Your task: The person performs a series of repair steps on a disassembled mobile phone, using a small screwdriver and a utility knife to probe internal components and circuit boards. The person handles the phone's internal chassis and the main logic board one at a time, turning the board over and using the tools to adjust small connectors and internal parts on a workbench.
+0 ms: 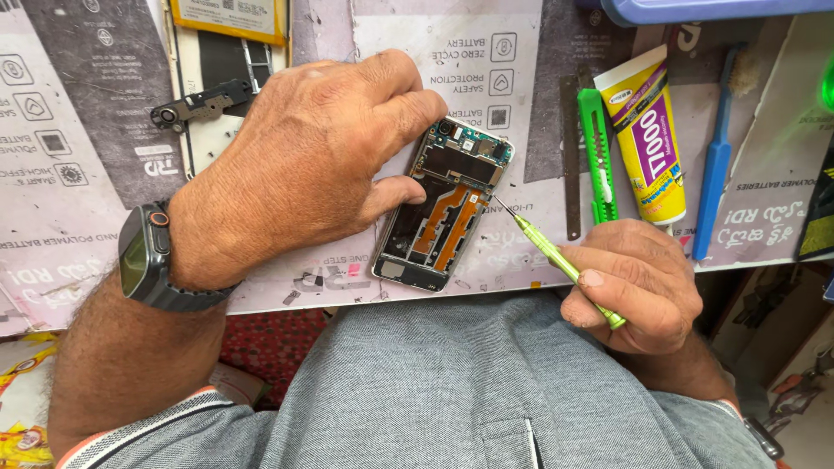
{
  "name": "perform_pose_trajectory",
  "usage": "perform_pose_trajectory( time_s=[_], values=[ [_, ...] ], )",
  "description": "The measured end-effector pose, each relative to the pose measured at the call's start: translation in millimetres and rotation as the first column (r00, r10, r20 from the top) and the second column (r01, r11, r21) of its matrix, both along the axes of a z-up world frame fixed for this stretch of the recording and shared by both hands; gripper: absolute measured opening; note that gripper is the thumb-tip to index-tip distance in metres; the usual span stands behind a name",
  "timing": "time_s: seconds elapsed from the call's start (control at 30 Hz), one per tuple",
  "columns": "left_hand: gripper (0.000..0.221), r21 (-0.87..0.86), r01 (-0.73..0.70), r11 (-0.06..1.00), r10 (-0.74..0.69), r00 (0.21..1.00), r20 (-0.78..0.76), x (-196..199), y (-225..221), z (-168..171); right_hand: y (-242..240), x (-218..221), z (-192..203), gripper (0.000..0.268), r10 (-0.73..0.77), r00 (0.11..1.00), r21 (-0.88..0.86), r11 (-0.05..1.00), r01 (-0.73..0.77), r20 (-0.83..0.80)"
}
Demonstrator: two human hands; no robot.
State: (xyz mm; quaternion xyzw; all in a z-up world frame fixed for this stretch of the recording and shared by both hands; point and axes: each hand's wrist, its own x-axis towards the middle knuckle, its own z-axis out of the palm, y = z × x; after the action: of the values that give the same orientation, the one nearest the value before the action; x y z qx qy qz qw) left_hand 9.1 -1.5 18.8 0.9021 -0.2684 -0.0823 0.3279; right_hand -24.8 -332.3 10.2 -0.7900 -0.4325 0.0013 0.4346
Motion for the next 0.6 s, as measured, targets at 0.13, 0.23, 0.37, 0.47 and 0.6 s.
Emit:
perform_pose_trajectory(
  time_s=[0.13,0.23,0.37,0.47,0.6],
  values=[
    [0.062,-0.008,0.003,1.0,-0.003,1.0,0.008,0.9,0.8,-1.7,-0.8,-2.6,1.8,0.038,-0.036,0.999,-0.003,0.999,0.036,-0.024],
    [0.061,-0.006,0.001,1.0,-0.001,1.0,0.004,0.4,0.3,-4.3,-0.3,0.3,-2.5,0.036,-0.018,1.0,0.048,0.999,0.018,0.005],
    [0.06,-0.053,-0.005,0.999,0.005,1.0,-0.008,1.2,1.1,-4.5,-0.5,-1.9,-0.4,0.037,-0.034,0.999,0.009,0.999,0.034,0.002],
    [0.06,-0.077,-0.007,0.997,0.005,1.0,-0.025,1.4,2.6,-3.0,-2.0,-2.0,-1.6,0.037,-0.033,0.999,0.008,0.999,0.033,-0.001],
    [0.06,-0.109,-0.015,0.994,0.011,0.999,-0.035,1.2,3.5,-1.1,-3.5,-2.7,-3.1,0.037,-0.035,0.999,0.014,0.999,0.035,-0.006]
  ],
)
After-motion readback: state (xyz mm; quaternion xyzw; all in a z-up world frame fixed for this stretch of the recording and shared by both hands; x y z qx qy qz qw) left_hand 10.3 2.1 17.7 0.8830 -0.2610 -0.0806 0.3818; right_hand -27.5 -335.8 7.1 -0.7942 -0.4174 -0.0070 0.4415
